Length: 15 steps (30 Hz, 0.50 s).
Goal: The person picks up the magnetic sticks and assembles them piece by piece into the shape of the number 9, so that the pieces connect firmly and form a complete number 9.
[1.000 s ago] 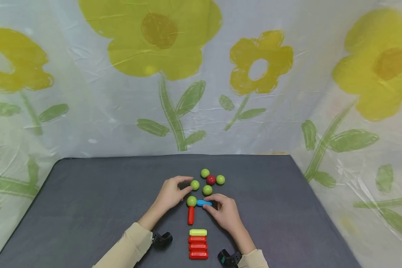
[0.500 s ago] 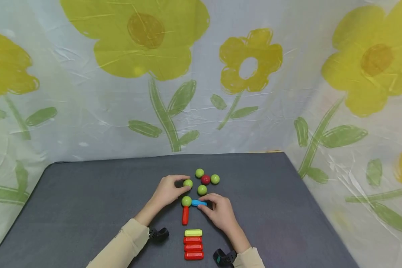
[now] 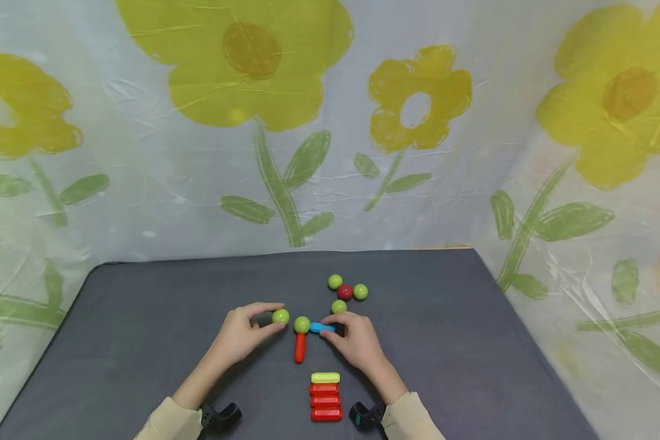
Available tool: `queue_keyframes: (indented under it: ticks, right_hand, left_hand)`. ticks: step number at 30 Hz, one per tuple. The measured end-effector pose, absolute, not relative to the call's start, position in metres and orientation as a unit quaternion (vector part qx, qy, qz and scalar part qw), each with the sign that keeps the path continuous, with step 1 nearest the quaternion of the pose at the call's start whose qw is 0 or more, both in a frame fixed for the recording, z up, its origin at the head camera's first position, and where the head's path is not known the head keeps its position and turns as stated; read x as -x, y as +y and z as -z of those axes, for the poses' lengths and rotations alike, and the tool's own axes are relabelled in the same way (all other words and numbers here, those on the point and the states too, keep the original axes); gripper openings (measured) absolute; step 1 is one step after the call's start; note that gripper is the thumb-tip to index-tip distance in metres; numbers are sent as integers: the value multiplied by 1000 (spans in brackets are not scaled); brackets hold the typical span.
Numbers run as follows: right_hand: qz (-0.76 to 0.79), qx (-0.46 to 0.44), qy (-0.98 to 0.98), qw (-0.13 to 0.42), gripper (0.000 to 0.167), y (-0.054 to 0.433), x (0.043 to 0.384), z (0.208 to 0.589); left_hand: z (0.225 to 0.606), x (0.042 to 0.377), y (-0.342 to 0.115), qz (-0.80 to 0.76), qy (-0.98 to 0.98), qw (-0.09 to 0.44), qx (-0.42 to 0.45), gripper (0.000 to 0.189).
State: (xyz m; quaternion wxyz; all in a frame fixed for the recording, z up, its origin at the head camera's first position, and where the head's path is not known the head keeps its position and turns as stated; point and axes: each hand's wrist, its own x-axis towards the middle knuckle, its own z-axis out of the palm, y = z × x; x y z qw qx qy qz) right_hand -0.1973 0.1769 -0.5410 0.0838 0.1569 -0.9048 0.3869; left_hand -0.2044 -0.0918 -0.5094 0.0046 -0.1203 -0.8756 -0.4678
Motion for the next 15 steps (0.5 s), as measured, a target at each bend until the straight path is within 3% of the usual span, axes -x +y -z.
queue_keyframes:
  ticks: [15]
  right_hand:
    - [-406,-156,-895,104,18,167,206,548]
  left_hand:
    - [520,155,-97,436,-882,-47,174,34]
